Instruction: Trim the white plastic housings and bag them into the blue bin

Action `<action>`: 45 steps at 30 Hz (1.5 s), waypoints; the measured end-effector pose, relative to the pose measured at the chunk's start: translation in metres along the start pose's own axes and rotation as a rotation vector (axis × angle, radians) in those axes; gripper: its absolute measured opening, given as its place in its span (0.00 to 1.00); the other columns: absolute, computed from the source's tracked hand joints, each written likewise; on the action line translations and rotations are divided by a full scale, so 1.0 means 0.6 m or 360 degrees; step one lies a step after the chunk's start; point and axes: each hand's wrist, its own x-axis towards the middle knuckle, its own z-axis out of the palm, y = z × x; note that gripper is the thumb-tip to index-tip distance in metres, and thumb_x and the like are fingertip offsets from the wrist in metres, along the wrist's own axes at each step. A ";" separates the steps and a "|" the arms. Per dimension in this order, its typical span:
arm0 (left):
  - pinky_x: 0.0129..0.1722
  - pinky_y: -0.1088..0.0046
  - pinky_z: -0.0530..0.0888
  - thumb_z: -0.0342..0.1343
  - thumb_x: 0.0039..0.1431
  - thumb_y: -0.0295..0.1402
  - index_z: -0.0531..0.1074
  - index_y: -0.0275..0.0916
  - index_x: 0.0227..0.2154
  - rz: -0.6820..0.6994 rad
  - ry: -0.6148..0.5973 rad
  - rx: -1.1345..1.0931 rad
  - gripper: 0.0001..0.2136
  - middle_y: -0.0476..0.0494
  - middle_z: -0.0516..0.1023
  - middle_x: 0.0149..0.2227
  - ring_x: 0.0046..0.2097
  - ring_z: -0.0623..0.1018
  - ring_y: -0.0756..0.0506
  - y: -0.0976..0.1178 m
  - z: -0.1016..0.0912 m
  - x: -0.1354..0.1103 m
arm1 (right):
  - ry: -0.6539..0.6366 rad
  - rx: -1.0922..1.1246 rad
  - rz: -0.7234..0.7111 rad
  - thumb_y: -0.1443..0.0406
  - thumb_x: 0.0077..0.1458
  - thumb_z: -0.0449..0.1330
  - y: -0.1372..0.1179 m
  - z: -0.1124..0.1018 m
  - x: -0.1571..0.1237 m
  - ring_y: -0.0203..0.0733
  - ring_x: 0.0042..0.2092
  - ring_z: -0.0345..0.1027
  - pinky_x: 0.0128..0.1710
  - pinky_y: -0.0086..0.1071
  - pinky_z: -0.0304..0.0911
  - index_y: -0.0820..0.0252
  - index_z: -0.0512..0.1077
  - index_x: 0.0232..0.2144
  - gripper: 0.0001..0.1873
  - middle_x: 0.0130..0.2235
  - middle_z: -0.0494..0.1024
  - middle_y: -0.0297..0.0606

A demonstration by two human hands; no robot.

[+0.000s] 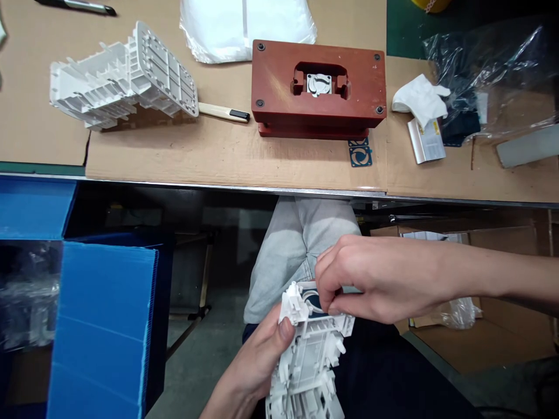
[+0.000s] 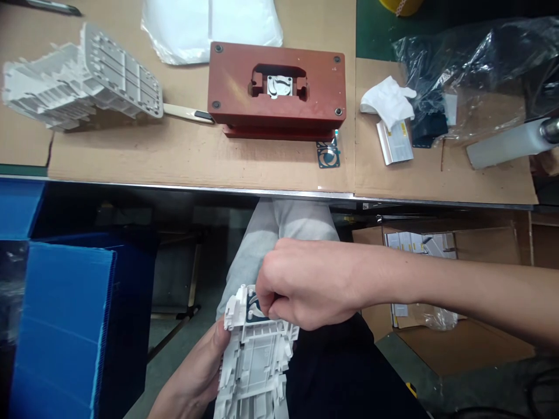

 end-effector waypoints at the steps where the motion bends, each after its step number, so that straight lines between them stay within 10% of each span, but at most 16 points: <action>1: 0.61 0.50 0.65 0.66 0.48 0.54 0.79 0.42 0.50 -0.0010 0.0011 -0.0004 0.30 0.39 0.81 0.51 0.60 0.71 0.29 -0.001 -0.001 0.000 | 0.0001 -0.0006 -0.0011 0.74 0.57 0.57 0.000 0.001 -0.001 0.40 0.35 0.73 0.34 0.29 0.63 0.62 0.78 0.30 0.10 0.30 0.80 0.36; 45: 0.59 0.54 0.69 0.65 0.49 0.55 0.77 0.40 0.51 -0.0070 0.0091 0.0040 0.30 0.37 0.80 0.52 0.61 0.71 0.28 -0.011 -0.020 -0.001 | -0.0137 -0.0347 -0.0193 0.75 0.56 0.56 -0.011 0.009 0.006 0.44 0.35 0.70 0.37 0.35 0.65 0.64 0.73 0.28 0.08 0.31 0.78 0.42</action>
